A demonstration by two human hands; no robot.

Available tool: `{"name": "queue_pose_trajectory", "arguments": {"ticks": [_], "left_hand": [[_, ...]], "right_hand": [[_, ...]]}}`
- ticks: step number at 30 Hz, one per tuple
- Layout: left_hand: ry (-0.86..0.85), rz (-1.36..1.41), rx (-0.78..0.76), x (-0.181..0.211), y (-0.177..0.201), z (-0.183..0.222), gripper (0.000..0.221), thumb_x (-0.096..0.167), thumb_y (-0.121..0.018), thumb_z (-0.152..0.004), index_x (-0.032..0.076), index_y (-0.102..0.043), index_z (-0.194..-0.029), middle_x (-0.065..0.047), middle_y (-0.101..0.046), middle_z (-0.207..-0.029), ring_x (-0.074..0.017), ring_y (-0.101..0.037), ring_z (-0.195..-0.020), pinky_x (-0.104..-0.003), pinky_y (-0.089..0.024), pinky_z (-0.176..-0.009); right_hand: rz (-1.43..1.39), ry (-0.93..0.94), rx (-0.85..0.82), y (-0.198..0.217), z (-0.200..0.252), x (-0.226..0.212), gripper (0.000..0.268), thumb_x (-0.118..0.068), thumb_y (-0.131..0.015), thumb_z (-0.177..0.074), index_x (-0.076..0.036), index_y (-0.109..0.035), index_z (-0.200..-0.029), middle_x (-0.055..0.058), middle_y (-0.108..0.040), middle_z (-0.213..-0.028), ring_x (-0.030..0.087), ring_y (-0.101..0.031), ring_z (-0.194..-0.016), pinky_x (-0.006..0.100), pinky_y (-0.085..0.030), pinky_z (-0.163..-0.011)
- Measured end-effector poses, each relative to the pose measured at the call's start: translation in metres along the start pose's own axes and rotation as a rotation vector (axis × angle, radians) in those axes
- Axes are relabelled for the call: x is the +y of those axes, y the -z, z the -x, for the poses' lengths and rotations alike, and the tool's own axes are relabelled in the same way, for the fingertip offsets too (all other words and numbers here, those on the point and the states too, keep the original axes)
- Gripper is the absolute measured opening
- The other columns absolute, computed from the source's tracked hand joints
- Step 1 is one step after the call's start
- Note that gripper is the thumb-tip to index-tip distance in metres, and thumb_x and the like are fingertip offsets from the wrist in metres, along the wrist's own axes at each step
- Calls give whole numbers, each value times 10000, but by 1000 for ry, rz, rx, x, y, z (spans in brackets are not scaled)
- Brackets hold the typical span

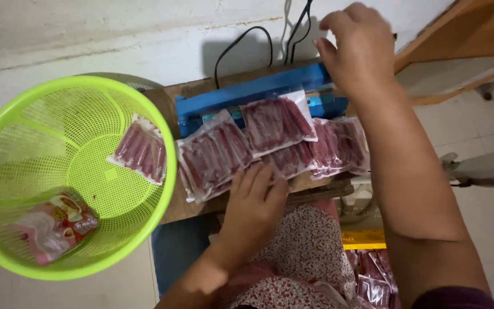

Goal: The person repeatedly picks vacuum-sealed meat packages from a green basket, places them on a blue impulse sealer, presses the handle to seal, and stacks the sealed packages on the table. The process continues until the basket is nearly empty.

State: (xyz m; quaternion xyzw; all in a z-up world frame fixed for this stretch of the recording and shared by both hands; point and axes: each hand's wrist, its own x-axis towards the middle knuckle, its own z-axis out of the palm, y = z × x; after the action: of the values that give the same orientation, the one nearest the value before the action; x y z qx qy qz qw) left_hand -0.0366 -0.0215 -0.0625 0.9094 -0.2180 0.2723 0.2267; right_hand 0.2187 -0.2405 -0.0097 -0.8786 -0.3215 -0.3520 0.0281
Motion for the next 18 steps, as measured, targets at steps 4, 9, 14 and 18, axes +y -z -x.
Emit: {"name": "queue_pose_trajectory", "arguments": {"ticks": [4, 9, 14, 18], "left_hand": [[12, 108, -110, 0, 1, 7, 241, 80, -706, -931, 17, -656, -1159, -275, -635, -1275, -474, -609, -1192, -711, -438, -1024], [27, 208, -145, -2, 7, 24, 318, 78, -623, -1005, 32, -634, -1319, -244, -594, -1387, -465, -595, -1265, -709, -406, -1064], [6, 328, -37, -13, 14, 47, 147, 136, -705, -971, 125, -710, -1117, -153, -695, -1230, -364, -696, -1134, -554, -465, -1063], [-31, 322, -79, -21, 65, 32, 218, 180, -612, -1034, 105, -696, -1220, -148, -684, -1276, -356, -677, -1191, -552, -449, -1106]], "right_hand": [[-334, -140, -86, -30, 19, -1, 217, 54, -736, -938, 5, -728, -1150, 196, -604, -1004, 387, -615, -874, 478, -477, -708], [-435, -243, -91, -52, 32, 2, 243, 111, -670, -922, -6, -732, -1125, 201, -596, -1036, 382, -643, -863, 471, -500, -722], [-334, -244, -107, -56, 33, 3, 287, 25, -769, -867, -71, -742, -1136, 135, -625, -976, 360, -636, -913, 473, -481, -773], [-393, -166, -67, -61, 37, 10, 311, 76, -716, -849, -37, -743, -1137, 176, -643, -1004, 349, -663, -879, 462, -504, -806]]}}
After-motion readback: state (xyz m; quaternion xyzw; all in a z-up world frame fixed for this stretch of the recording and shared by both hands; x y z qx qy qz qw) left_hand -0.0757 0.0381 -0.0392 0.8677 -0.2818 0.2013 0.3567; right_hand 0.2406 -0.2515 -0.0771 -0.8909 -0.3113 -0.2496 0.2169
